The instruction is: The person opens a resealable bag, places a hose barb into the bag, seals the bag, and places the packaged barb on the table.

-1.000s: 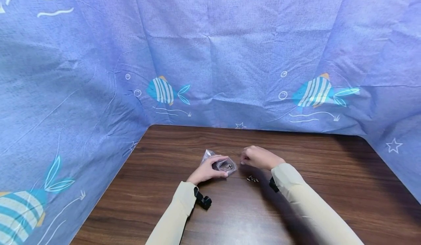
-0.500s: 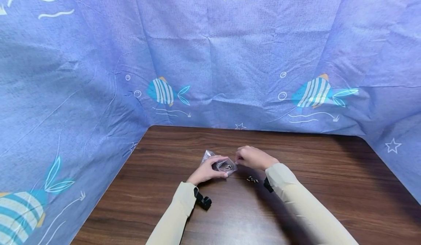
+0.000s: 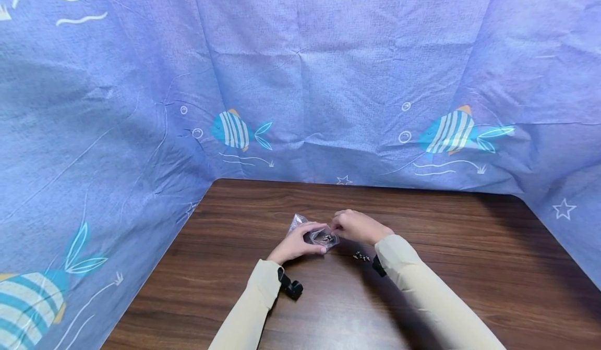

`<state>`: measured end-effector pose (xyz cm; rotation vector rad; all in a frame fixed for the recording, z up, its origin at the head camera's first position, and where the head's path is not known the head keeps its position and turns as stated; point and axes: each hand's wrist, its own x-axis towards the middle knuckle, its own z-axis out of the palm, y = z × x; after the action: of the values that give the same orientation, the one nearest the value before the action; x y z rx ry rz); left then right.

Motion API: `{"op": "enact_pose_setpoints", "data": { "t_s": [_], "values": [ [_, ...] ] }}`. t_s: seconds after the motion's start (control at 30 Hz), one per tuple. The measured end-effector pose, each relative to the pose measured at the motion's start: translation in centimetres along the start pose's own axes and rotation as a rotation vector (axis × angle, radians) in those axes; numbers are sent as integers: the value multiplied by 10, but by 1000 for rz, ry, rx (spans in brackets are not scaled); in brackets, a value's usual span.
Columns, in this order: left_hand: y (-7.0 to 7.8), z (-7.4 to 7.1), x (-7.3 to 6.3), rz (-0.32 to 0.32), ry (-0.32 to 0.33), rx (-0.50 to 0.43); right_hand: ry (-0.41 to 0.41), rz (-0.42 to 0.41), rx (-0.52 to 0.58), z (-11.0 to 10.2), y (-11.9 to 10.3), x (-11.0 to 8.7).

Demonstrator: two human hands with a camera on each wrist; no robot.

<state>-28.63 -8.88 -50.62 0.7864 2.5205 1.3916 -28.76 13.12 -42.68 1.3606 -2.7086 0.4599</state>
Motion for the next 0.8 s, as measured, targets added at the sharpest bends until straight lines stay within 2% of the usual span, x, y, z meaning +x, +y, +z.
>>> {"op": "enact_pose_setpoints", "data": {
  "t_s": [0.13, 0.5, 0.8],
  "values": [
    [0, 0, 0, 0, 2, -4, -13, 5, 12, 0, 4, -4],
    [-2, 0, 1, 27, 12, 12, -119, 100, 55, -3, 13, -24],
    [0, 0, 1, 36, 18, 16, -162, 106, 111, -1, 20, -39]
  ]
}}
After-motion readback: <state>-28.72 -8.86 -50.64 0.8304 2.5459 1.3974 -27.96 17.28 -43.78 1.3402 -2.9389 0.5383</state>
